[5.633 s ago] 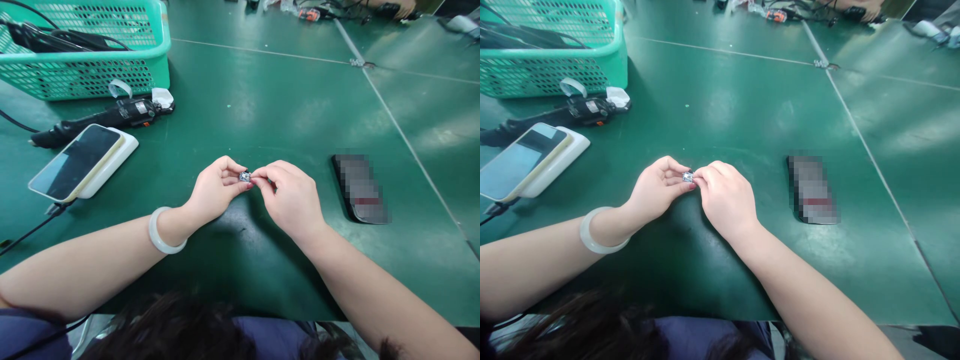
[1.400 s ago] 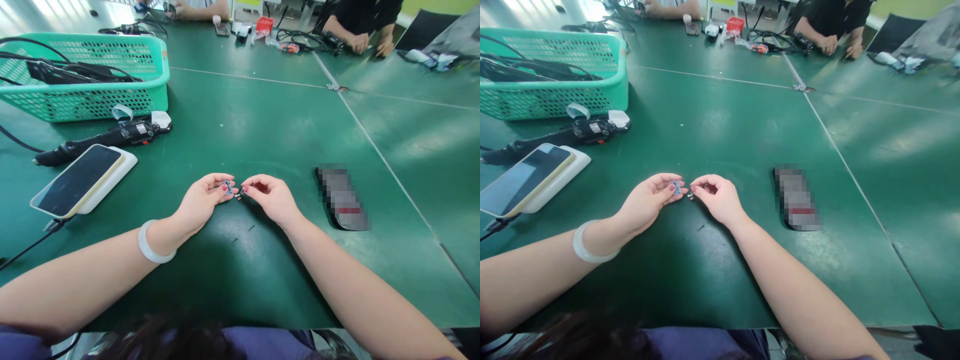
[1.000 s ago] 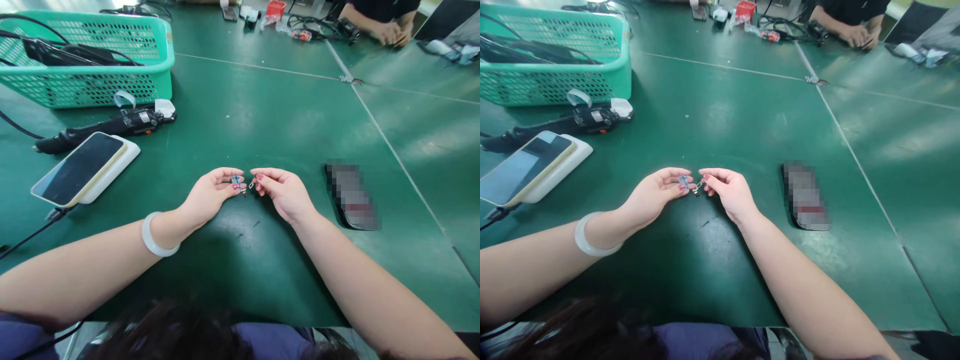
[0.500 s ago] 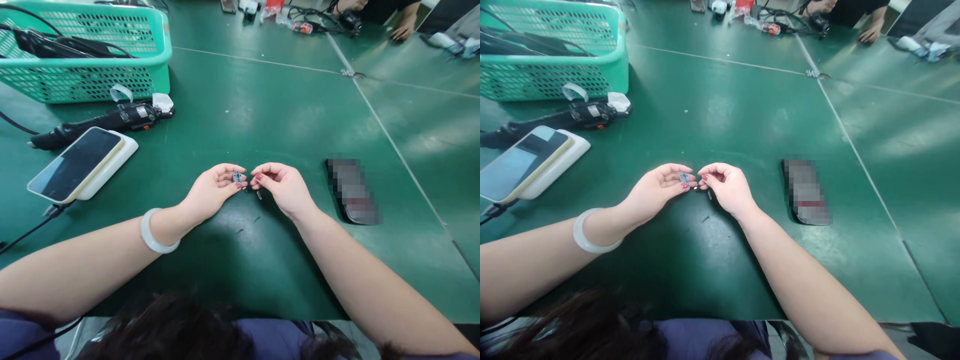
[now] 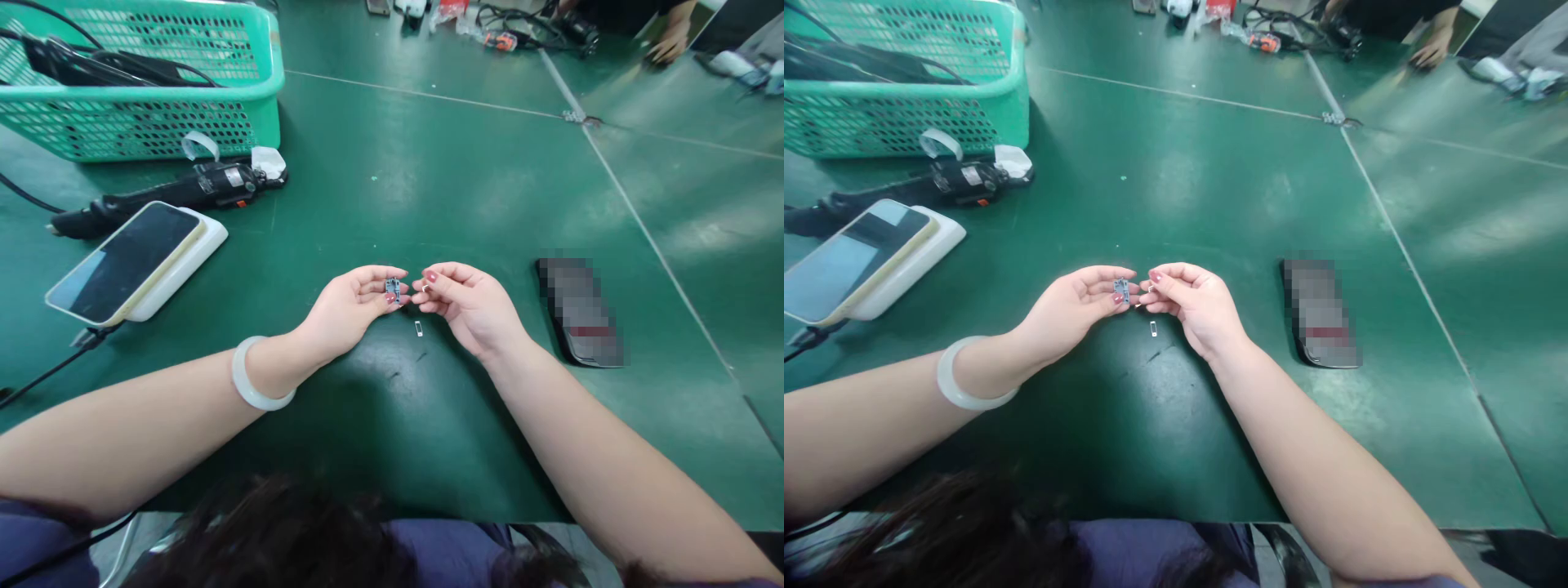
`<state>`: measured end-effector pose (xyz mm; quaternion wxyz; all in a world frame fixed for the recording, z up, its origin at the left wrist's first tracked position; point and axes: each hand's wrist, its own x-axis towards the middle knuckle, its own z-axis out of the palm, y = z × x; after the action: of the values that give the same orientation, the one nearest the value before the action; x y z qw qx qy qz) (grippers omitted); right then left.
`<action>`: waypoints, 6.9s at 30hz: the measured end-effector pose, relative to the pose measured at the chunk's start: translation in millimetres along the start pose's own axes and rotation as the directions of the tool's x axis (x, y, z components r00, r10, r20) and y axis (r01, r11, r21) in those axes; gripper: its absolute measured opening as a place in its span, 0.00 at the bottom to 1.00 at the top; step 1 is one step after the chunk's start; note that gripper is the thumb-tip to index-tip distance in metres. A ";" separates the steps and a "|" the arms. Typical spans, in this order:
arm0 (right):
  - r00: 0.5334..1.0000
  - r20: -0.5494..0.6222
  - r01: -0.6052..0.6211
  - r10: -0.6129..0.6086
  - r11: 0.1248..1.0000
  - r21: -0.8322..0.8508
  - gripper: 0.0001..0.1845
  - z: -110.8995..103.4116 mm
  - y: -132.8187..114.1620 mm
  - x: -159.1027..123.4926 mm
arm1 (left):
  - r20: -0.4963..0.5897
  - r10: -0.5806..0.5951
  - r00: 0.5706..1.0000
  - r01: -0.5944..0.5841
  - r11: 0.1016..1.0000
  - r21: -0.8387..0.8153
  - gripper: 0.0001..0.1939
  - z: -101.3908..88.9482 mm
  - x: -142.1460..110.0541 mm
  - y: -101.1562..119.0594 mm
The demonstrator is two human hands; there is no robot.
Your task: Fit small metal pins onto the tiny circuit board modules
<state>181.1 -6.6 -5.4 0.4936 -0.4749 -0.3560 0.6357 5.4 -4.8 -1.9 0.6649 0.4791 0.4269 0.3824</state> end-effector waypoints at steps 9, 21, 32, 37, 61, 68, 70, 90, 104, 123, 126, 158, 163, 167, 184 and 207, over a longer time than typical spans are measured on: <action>0.998 0.057 -0.036 0.035 0.999 0.023 0.19 5.0 0.4 -3.1 | 0.040 0.041 0.998 -0.042 0.999 0.013 0.17 -0.5 -1.7 -0.1; 0.998 0.060 0.004 -0.003 1.000 -0.029 0.20 15.0 3.6 -8.5 | 0.044 0.116 0.992 -0.119 0.990 0.080 0.17 -1.2 -3.7 -1.9; 0.998 0.017 0.070 -0.068 0.992 -0.108 0.19 18.4 5.5 -13.5 | 0.071 0.140 0.988 -0.147 0.984 0.103 0.19 -3.0 -2.8 -3.5; 0.995 0.018 0.098 -0.097 0.988 -0.117 0.18 20.1 6.7 -15.3 | 0.090 0.145 0.985 -0.151 0.987 0.062 0.21 -2.8 -2.2 -4.4; 0.957 0.168 0.269 -0.236 0.509 -0.818 0.12 -8.5 -3.5 -2.6 | -0.171 0.016 0.985 -0.040 0.990 -0.134 0.14 -7.7 6.5 -2.5; 0.913 0.249 0.352 -0.324 0.315 -0.882 0.05 3.5 9.3 3.9 | -0.163 0.005 0.987 -0.021 0.995 -0.096 0.11 -7.1 4.6 -1.1; 0.914 0.241 0.340 -0.327 0.292 -0.894 0.05 5.5 9.8 5.4 | -0.164 0.002 0.986 -0.017 0.996 -0.089 0.10 -6.6 4.0 -1.1; 0.784 0.189 0.487 -0.591 0.398 -0.778 0.09 25.0 7.0 -13.5 | -0.120 -0.006 0.993 -0.005 0.996 -0.090 0.08 -0.2 -0.5 1.9; 0.778 0.104 0.462 -0.619 0.452 -0.763 0.11 27.8 12.4 -13.8 | -0.108 0.005 0.994 -0.020 0.991 -0.135 0.09 2.4 -1.4 -1.5; 0.852 0.311 0.447 -0.420 0.277 -0.851 0.05 -5.1 13.3 -0.8 | -0.155 -0.023 0.988 -0.008 0.980 -0.199 0.06 -2.5 1.8 -4.1; 0.871 0.339 0.441 -0.356 0.260 -0.859 0.06 -3.1 13.6 2.0 | -0.156 -0.041 0.987 0.014 0.985 -0.170 0.06 -2.6 1.1 -3.8; 0.709 0.393 0.682 -0.586 0.428 -0.593 0.10 3.2 6.1 -3.8 | 0.183 -0.104 0.978 0.136 0.975 -0.173 0.10 -7.7 -0.7 -0.5; 0.694 0.420 0.704 -0.585 0.428 -0.567 0.10 2.0 5.7 -4.6 | 0.245 -0.100 0.964 0.144 0.975 -0.171 0.11 -8.5 -1.3 -1.8; 0.739 0.372 0.651 -0.561 0.454 -0.609 0.09 2.7 4.3 -7.1 | 0.231 -0.097 0.968 0.138 0.975 -0.171 0.10 -7.7 -1.0 -0.7; 0.800 0.320 0.465 -0.508 0.188 -0.865 0.06 3.4 5.1 -13.9 | -0.100 -0.077 0.992 0.052 0.972 -0.229 0.08 -3.9 2.5 -2.5; 0.714 0.320 0.459 -0.623 0.072 -0.886 0.09 8.7 -0.3 -23.7 | -0.101 -0.001 0.995 -0.012 0.992 -0.123 0.13 -3.5 -1.0 -1.4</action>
<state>174.4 -29.2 3.4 0.3499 -0.5414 -0.7634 0.0425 2.0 -4.9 -3.6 0.6697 0.4184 0.4343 0.4335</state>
